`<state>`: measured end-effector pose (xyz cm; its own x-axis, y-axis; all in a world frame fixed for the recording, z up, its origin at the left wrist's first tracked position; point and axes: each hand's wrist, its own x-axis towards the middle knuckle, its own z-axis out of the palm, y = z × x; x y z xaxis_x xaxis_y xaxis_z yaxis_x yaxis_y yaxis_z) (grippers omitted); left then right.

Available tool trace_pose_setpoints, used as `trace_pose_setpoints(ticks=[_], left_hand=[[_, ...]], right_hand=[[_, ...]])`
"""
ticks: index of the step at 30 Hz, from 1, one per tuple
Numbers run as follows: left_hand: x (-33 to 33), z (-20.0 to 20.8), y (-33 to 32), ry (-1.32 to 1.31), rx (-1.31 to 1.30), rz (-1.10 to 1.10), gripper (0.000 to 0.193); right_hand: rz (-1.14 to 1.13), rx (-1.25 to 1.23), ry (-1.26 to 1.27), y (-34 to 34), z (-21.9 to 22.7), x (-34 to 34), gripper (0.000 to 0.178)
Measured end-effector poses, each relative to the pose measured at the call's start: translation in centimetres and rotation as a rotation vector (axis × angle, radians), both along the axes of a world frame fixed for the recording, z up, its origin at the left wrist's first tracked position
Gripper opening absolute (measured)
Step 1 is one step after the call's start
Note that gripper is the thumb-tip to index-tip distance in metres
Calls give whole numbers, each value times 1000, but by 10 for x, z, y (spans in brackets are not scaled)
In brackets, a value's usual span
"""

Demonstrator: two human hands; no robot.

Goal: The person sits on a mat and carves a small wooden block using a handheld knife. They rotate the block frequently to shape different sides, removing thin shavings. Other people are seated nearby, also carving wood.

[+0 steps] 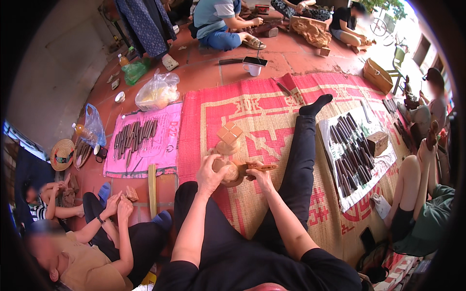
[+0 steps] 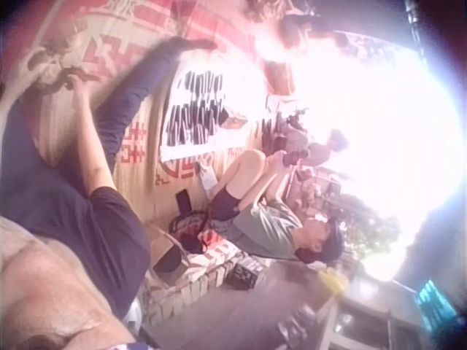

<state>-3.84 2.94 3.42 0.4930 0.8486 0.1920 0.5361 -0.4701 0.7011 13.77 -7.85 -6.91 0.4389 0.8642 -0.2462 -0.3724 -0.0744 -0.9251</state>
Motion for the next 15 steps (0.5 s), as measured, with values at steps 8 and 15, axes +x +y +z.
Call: trace_pose_setpoints(ticks=[8, 15], left_hand=[[-1, 2, -10, -2, -2, -19, 48], [-8, -1, -12, -58, 72, -38, 45]], right_hand=[[-94, -2, -91, -5, -6, 4, 33], [-102, -183, -201, -5, -12, 12, 37]])
